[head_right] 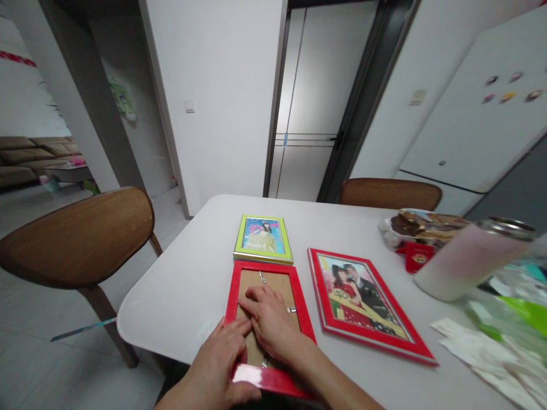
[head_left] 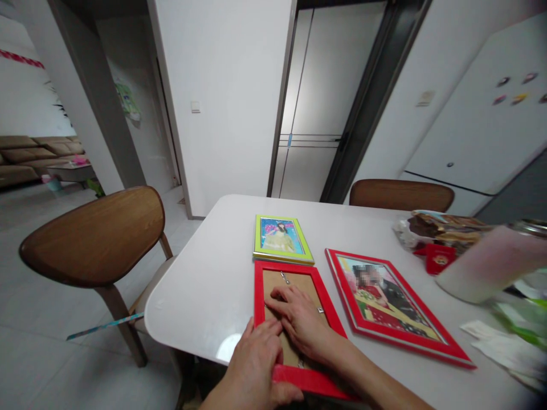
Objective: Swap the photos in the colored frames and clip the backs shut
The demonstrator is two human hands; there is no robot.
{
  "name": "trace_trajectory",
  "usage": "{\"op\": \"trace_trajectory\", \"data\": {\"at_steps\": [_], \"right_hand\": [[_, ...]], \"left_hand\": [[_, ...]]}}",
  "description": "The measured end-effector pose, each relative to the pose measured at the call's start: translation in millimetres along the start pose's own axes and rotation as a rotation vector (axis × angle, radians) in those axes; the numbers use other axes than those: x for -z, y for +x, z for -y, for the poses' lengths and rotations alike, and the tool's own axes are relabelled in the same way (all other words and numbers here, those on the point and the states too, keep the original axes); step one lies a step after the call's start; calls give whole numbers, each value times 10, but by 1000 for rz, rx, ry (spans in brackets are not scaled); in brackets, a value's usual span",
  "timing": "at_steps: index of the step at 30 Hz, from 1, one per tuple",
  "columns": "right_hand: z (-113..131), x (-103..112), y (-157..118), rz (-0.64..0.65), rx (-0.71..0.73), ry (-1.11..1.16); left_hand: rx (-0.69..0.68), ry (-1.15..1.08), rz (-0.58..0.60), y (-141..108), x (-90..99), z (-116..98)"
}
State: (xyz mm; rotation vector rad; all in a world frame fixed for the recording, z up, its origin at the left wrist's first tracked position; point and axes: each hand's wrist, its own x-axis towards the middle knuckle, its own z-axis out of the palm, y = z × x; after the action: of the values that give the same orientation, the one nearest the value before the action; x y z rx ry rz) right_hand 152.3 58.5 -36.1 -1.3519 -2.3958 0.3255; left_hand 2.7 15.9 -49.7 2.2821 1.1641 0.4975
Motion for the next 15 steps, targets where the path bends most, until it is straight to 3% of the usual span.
{"op": "trace_trajectory", "data": {"at_steps": [7, 11, 15], "right_hand": [[-436, -21, 337, -198, -390, -71], [-561, -68, 466, -212, -501, -86], [-506, -80, 504, -251, -530, -46]], "left_hand": [[18, 29, 18, -19, 27, -27], [31, 35, 12, -9, -5, -46], [28, 69, -36, 26, -132, -7]]}}
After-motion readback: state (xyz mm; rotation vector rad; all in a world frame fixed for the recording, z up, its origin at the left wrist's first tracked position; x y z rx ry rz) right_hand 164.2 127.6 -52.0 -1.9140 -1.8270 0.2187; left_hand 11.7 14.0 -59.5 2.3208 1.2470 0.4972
